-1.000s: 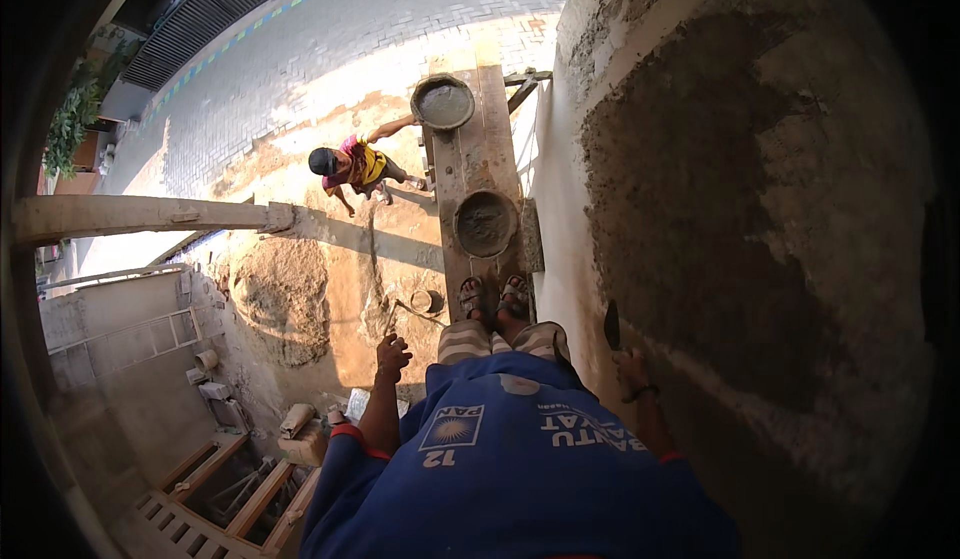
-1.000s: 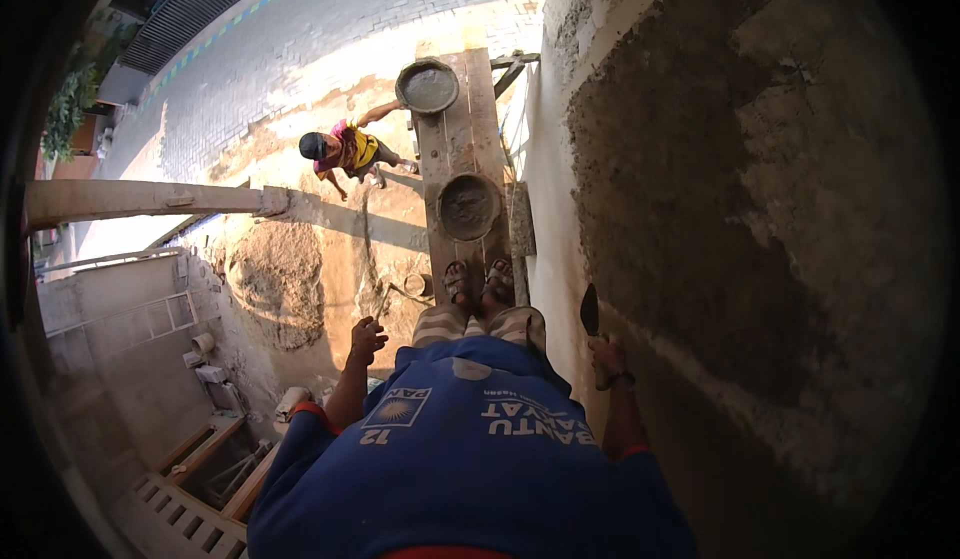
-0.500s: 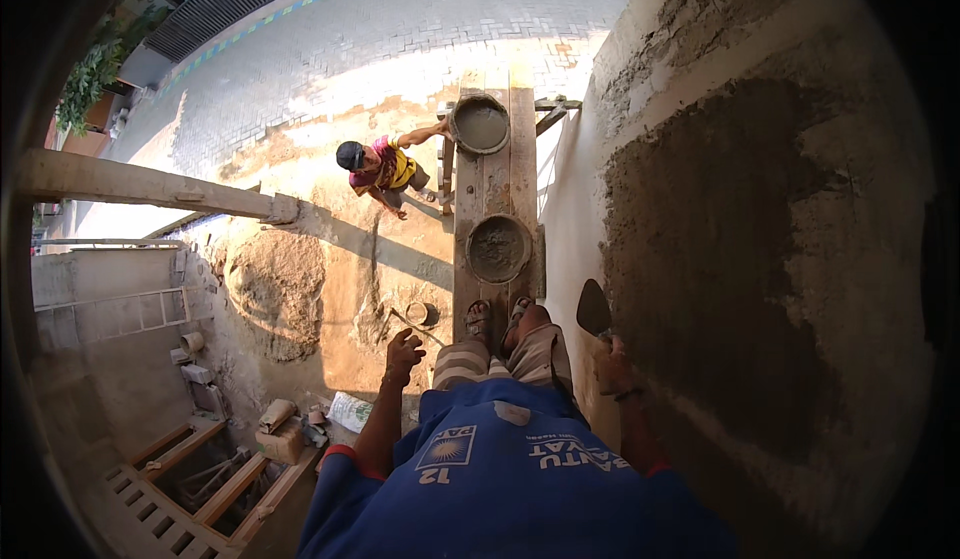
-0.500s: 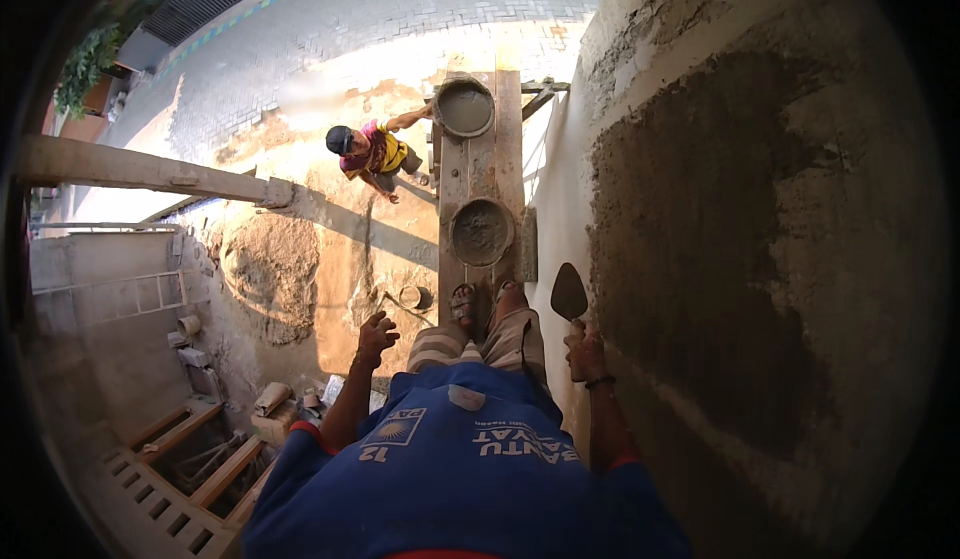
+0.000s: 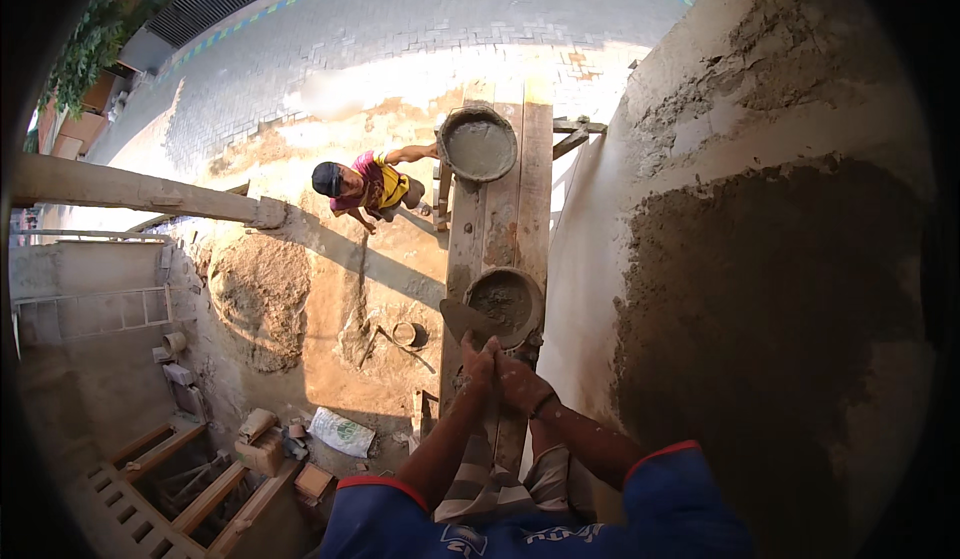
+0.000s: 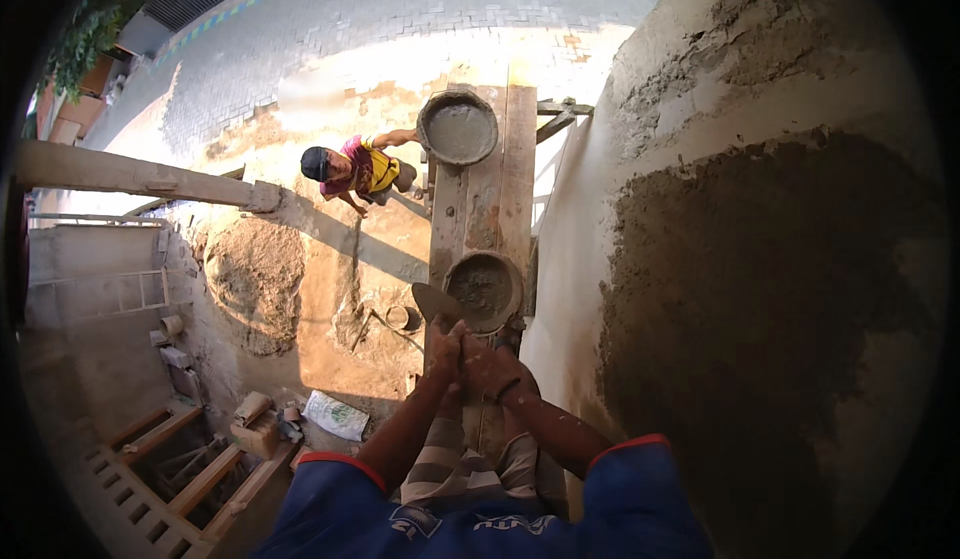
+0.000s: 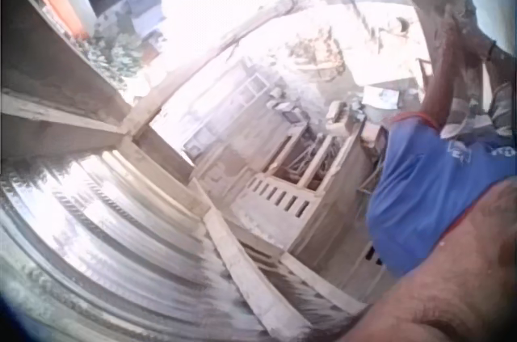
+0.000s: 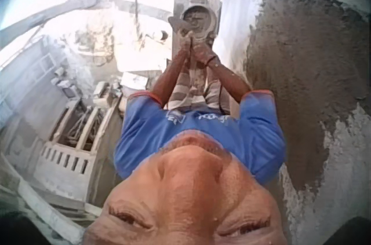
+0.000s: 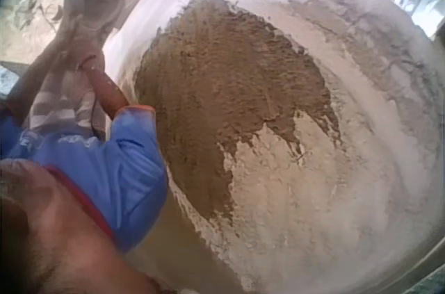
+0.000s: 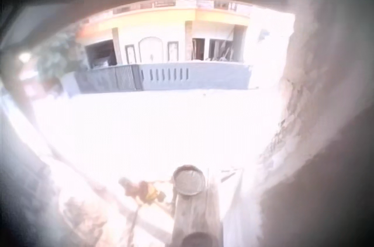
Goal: The person applies mortar to a wall using a trowel, taking mortar from a bucket and smoothing it onto the surface.
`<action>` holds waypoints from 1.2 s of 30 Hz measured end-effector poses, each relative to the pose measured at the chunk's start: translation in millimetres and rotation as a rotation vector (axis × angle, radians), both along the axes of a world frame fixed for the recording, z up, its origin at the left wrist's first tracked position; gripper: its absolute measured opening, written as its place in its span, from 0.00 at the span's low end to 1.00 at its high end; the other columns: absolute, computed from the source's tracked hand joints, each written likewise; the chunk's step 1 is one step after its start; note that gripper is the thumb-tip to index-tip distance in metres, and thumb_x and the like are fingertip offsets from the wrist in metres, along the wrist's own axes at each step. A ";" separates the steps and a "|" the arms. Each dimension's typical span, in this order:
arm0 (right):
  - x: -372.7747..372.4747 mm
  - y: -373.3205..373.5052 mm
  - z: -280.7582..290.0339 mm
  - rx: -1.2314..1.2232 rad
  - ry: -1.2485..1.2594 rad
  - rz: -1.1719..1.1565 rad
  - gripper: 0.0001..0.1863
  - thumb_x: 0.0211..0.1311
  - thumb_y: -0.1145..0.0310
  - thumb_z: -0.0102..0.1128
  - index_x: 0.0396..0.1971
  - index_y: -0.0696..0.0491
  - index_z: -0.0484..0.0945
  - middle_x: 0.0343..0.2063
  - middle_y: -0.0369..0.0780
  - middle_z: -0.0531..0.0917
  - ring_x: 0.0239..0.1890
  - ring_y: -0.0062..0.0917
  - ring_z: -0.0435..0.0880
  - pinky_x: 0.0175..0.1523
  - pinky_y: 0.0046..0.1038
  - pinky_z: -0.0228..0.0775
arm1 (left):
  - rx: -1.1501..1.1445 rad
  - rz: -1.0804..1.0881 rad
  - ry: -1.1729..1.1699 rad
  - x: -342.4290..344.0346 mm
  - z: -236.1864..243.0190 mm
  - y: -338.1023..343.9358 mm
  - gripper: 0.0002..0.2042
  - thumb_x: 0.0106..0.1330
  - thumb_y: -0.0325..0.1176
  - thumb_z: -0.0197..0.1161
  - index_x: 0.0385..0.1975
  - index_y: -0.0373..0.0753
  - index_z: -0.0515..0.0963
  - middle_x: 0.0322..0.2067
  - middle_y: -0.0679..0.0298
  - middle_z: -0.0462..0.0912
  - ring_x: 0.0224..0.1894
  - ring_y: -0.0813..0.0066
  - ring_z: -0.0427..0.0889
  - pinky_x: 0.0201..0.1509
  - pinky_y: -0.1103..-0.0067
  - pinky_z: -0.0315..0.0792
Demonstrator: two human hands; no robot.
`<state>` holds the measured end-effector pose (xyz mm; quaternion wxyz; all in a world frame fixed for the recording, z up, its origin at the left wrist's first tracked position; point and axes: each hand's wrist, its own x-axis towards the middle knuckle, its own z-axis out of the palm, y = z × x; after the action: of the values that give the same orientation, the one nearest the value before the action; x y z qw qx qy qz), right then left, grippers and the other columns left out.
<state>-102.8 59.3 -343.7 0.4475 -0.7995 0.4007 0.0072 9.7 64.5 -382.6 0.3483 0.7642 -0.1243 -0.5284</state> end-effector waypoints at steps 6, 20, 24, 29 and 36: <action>6.3 -74.2 -120.8 0.344 -0.289 0.070 0.35 0.55 0.64 0.59 0.61 0.61 0.59 0.41 0.53 0.79 0.44 0.40 0.80 0.51 0.35 0.70 | 0.037 0.534 0.352 24.5 -117.6 -19.9 0.28 0.64 0.21 0.53 0.64 0.41 0.54 0.32 0.58 0.75 0.23 0.71 0.76 0.26 0.75 0.75; 70.5 -443.1 -423.6 0.822 -0.859 -1.349 0.32 0.64 0.70 0.51 0.63 0.59 0.49 0.62 0.54 0.56 0.55 0.49 0.69 0.51 0.53 0.74 | -0.078 0.538 0.324 40.9 -125.0 11.0 0.30 0.66 0.28 0.54 0.65 0.37 0.48 0.38 0.53 0.75 0.24 0.79 0.73 0.29 0.82 0.73; 86.6 -445.5 -423.3 0.629 -0.764 -1.532 0.21 0.61 0.77 0.45 0.55 0.61 0.58 0.52 0.53 0.66 0.54 0.49 0.69 0.50 0.54 0.75 | -0.156 0.507 0.156 48.2 -126.8 12.2 0.34 0.62 0.35 0.61 0.65 0.35 0.51 0.22 0.65 0.72 0.19 0.75 0.73 0.24 0.80 0.70; 81.7 -446.8 -403.5 0.541 -0.636 -1.452 0.23 0.63 0.71 0.48 0.55 0.67 0.59 0.49 0.55 0.73 0.37 0.44 0.84 0.20 0.28 0.76 | -0.111 0.355 0.137 42.3 -131.3 19.7 0.33 0.62 0.35 0.60 0.64 0.33 0.51 0.22 0.66 0.71 0.17 0.77 0.72 0.22 0.82 0.69; 35.5 -442.3 -398.8 0.335 -0.629 -1.442 0.23 0.56 0.72 0.51 0.47 0.72 0.60 0.46 0.53 0.71 0.38 0.44 0.81 0.36 0.44 0.84 | -0.071 0.282 0.207 44.6 -130.5 11.9 0.32 0.65 0.30 0.55 0.66 0.34 0.48 0.36 0.56 0.76 0.25 0.80 0.72 0.27 0.83 0.71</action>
<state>-67.4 -383.0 -742.5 0.5480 -0.2305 0.6671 -0.4490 54.3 76.4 -513.1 0.4569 0.7028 0.0020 -0.5453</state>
